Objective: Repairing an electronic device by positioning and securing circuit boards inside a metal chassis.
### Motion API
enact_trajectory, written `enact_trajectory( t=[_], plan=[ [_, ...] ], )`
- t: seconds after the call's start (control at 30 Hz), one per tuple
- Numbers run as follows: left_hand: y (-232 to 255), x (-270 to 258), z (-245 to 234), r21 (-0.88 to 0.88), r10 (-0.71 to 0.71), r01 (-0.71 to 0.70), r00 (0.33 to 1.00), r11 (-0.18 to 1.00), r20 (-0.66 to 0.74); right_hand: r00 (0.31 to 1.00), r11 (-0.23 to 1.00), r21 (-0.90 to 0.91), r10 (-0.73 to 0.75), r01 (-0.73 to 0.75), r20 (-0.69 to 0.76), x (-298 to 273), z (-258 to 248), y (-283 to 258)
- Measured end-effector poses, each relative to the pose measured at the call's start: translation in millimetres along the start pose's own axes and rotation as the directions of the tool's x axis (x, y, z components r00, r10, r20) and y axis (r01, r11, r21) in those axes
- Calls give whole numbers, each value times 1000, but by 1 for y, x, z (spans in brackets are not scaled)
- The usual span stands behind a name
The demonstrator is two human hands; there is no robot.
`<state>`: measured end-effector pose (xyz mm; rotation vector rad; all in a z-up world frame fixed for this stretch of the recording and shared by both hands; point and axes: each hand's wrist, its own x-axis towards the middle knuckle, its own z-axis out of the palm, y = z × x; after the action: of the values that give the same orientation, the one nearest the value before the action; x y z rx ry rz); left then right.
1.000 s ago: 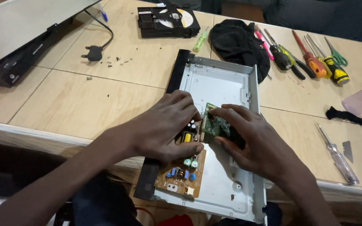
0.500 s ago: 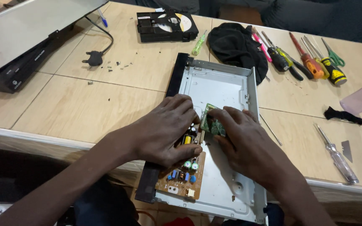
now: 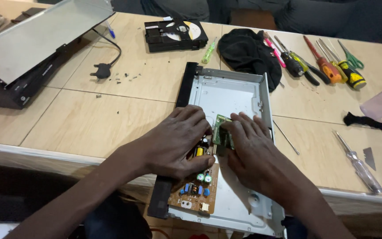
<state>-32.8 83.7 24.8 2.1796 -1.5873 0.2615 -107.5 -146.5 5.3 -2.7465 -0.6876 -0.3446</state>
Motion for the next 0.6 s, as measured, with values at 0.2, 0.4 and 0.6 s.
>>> enact_trajectory(
  t=[0.2, 0.4, 0.6],
  plan=[
    [-1, -2, 0, -29, -18, 18, 1000, 999, 18, 992, 965, 231, 124, -127, 28, 6, -24, -18],
    [-2, -3, 1, -48, -38, 41, 997, 998, 65, 992, 977, 189, 78, -96, 102, 7, -25, -13],
    [-3, -6, -1, -28, -38, 41, 994, 999, 107, 997, 997, 62, 48, -51, 56, -5, -29, -27]
  ],
)
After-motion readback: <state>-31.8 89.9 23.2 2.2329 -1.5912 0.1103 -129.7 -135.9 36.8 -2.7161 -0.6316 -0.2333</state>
